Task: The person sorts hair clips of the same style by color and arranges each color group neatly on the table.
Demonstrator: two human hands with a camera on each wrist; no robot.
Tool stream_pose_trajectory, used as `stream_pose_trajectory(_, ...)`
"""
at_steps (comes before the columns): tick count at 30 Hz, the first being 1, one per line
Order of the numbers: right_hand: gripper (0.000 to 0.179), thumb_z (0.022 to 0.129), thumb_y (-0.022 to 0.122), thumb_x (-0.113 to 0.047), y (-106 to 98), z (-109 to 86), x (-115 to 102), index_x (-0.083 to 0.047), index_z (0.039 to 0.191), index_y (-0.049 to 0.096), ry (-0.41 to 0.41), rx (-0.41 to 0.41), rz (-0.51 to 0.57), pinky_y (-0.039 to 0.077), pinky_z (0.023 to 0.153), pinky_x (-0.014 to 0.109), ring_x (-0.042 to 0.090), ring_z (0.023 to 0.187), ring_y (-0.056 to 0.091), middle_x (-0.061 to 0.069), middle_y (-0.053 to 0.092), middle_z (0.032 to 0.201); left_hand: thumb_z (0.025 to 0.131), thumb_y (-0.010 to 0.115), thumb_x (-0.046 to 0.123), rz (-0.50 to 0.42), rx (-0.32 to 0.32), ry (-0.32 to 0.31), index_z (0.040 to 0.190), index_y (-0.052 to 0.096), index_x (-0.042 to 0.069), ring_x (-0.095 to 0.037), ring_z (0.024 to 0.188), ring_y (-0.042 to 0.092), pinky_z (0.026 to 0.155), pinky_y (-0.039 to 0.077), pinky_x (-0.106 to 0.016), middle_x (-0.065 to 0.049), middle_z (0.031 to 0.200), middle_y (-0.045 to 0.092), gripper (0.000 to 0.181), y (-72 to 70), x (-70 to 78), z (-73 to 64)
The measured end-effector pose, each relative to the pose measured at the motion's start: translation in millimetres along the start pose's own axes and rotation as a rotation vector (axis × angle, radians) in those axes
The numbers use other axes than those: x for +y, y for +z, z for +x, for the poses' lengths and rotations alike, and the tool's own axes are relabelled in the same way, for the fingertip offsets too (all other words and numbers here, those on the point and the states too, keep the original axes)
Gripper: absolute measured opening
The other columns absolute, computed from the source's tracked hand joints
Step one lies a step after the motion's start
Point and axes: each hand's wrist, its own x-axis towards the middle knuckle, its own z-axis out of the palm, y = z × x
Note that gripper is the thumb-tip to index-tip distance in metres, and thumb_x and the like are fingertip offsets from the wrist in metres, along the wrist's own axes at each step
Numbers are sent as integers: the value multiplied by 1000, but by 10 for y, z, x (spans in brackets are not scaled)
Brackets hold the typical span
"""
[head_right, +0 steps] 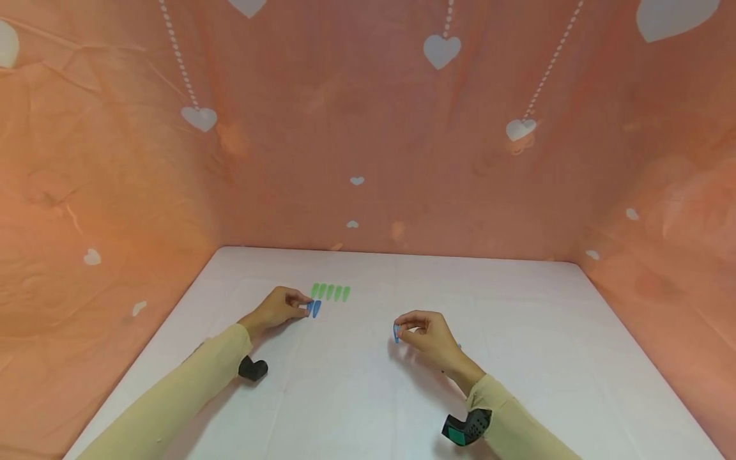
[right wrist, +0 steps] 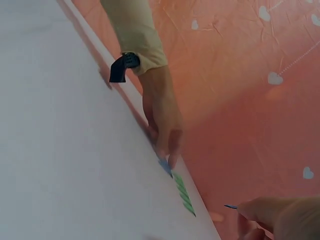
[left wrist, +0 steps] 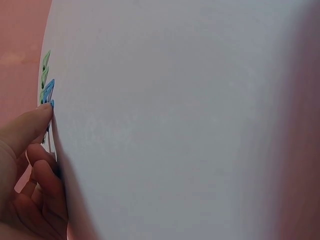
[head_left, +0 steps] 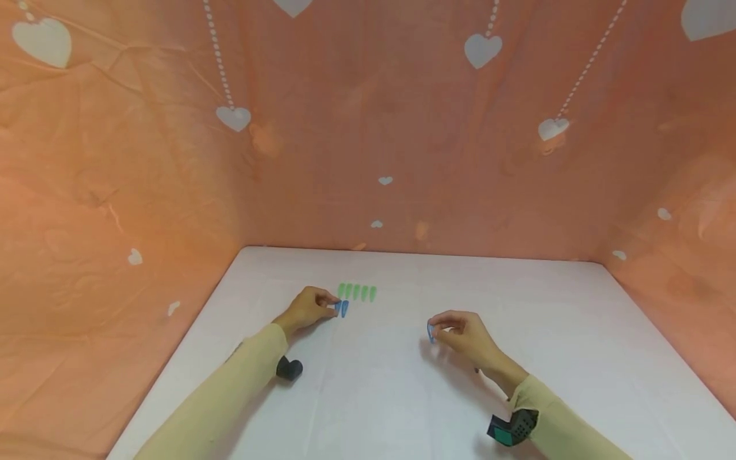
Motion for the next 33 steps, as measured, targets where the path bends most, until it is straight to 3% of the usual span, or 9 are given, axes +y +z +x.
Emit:
stream_pose_trajectory(5,27,93,70,-9,114,133,-35,6,115,69,66,-24,79,46,59,23,5,75,60,20,72,108,87,77,7,-16,-2,-11,116,75,4,-16,81,45,70,37,-28,-1,77,47,29,9,1,-7)
stream_pose_trajectory(11,31,96,66,-10,258,271,13,8,121,65,160,-56,187,41,55,21,3,65,52,-3,73,95,88,76,8,-11,-15,4,115,75,4,-15,78,45,68,37,-26,0,75,47,28,-1,-9,-11)
stream_pose_trajectory(22,32,95,64,-3,557,494,100,16,119,61,113,-100,272,41,52,19,4,60,51,-3,73,87,88,76,8,0,-12,3,115,75,5,-15,77,45,69,37,-27,0,74,47,27,6,-5,1)
stream_pose_trajectory(33,27,94,65,-4,804,688,26,12,116,66,122,-75,260,42,53,20,7,59,51,-2,72,82,88,76,8,-10,-10,-3,115,75,4,-17,79,45,69,38,-27,-1,76,48,27,1,14,-19)
